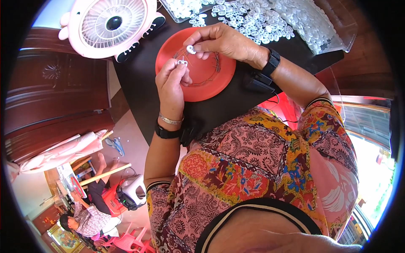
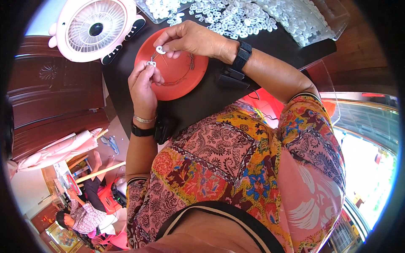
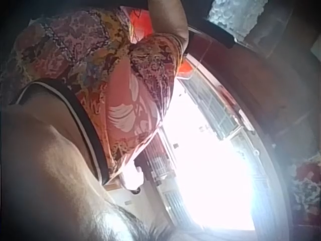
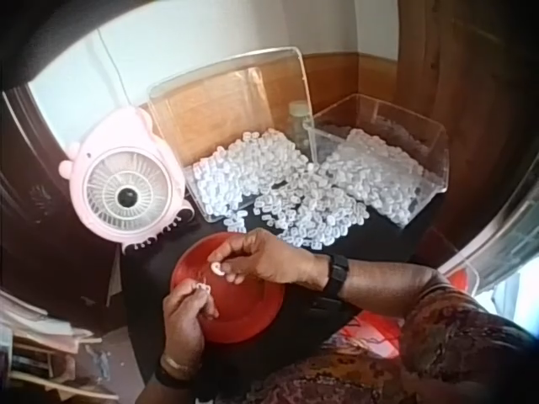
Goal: Assembling small white plastic components by hand.
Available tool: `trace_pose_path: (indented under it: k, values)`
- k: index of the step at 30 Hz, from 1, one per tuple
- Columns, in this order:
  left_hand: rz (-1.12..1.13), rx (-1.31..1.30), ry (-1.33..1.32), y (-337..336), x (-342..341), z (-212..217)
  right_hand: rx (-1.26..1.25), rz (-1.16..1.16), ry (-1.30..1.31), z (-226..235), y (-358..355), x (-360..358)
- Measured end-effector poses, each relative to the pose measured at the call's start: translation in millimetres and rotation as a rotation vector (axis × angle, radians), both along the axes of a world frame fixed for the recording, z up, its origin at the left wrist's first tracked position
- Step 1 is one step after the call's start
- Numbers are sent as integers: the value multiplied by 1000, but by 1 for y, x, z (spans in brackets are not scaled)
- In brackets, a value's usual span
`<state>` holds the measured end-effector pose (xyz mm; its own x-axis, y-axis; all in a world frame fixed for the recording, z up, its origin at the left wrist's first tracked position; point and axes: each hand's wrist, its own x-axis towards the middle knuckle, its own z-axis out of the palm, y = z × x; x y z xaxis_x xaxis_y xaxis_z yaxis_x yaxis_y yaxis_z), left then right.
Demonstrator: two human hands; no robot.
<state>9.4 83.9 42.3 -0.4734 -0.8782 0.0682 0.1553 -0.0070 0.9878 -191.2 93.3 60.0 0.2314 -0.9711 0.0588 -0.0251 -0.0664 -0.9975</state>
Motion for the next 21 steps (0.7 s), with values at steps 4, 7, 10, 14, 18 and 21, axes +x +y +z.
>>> trace_pose_path:
  k: [4,7,10,14,18,21]
  values:
    - [-10,-13,-34,1,-2,1,12,17,7,5,2,1]
    - [-2,-15,-51,3,-4,3,17,13,9,7,4,2]
    - [1,6,-51,3,-4,5,23,13,-3,9,6,3]
    - [-2,2,-69,3,-3,4,32,31,-22,8,6,3]
    - [2,7,-75,3,-4,4,112,50,-70,6,5,2]
    - [4,9,-68,4,-3,5,135,68,-88,6,4,1]
